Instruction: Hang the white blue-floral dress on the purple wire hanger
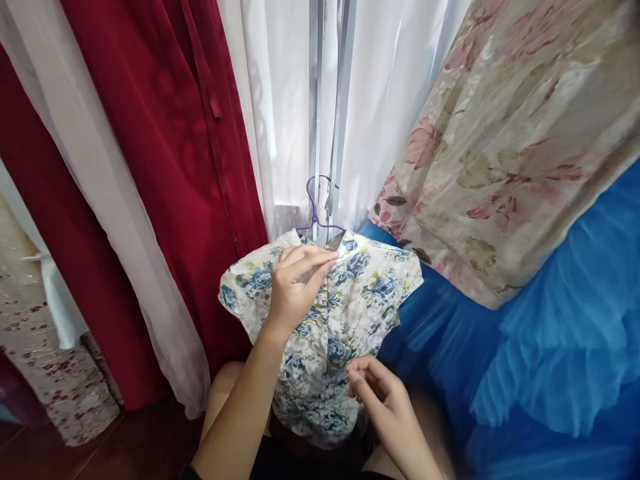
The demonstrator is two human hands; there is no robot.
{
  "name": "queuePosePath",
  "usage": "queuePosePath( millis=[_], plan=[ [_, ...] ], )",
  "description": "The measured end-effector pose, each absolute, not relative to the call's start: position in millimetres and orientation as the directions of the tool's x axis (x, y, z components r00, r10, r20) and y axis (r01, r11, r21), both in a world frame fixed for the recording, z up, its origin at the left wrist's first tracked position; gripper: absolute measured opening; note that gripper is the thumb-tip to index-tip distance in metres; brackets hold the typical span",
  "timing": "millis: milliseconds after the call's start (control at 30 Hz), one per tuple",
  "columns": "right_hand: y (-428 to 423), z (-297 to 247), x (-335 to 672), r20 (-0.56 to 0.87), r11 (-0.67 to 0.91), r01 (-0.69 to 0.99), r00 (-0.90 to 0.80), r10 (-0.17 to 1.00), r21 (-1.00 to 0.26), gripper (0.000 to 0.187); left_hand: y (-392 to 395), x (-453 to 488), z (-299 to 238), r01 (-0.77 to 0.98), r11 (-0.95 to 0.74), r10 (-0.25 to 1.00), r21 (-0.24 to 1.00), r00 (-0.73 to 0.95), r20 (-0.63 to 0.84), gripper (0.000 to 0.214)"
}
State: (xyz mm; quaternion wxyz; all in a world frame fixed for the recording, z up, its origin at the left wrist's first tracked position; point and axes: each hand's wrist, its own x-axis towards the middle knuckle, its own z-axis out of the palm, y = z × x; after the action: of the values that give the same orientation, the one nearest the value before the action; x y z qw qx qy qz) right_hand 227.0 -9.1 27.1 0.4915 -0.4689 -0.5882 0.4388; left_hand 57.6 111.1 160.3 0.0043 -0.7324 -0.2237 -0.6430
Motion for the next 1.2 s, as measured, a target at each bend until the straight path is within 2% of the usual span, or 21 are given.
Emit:
queuePosePath(
  millis=[67,167,267,333,400,600,700,800,900,1033,1200],
  plan=[
    [4,45,228,0.298,0.297,0.056,0.023,0.954,-0.953,0.025,111,56,158,0.333,-0.909,0.294,0.251,0.085,0.952,0.021],
    [37,90,228,0.526,0.520,0.095,0.042,0.850,-0.849,0.041,112,55,156,0.340,-0.908,0.291,0.246,0.086,0.953,0.023],
    [77,138,229,0.677,0.685,0.276,-0.142,0.723,-0.674,0.043,114,52,155,0.382,-0.896,0.272,0.225,0.071,0.960,0.023],
    [97,161,230,0.701,0.743,0.383,-0.273,0.659,-0.549,0.030,115,50,154,0.426,-0.883,0.241,0.197,0.051,0.969,0.024],
    [108,175,230,0.705,0.762,0.419,-0.319,0.633,-0.494,0.019,116,50,149,0.440,-0.878,0.224,0.190,0.027,0.974,0.026],
    [102,171,226,0.645,0.672,0.162,-0.195,0.739,-0.722,0.026,118,70,123,0.275,-0.918,0.256,0.286,-0.140,0.957,0.029],
    [103,161,225,0.648,0.657,0.144,-0.107,0.754,-0.740,0.026,118,81,112,0.280,-0.902,0.299,0.329,-0.147,0.943,0.025],
    [106,158,224,0.654,0.656,0.177,-0.076,0.752,-0.734,0.024,120,83,103,0.267,-0.909,0.295,0.321,-0.135,0.946,0.027],
    [107,163,225,0.655,0.662,0.214,-0.115,0.747,-0.718,0.022,122,76,93,0.321,-0.906,0.262,0.275,-0.085,0.961,0.030],
    [104,172,228,0.636,0.662,0.251,-0.188,0.749,-0.706,0.021,126,64,90,0.477,-0.866,0.204,0.149,0.064,0.977,0.029],
    [105,173,232,0.612,0.631,0.087,-0.171,0.772,-0.771,0.025,135,57,104,0.526,-0.850,0.149,0.024,0.196,0.969,0.022]
  ],
)
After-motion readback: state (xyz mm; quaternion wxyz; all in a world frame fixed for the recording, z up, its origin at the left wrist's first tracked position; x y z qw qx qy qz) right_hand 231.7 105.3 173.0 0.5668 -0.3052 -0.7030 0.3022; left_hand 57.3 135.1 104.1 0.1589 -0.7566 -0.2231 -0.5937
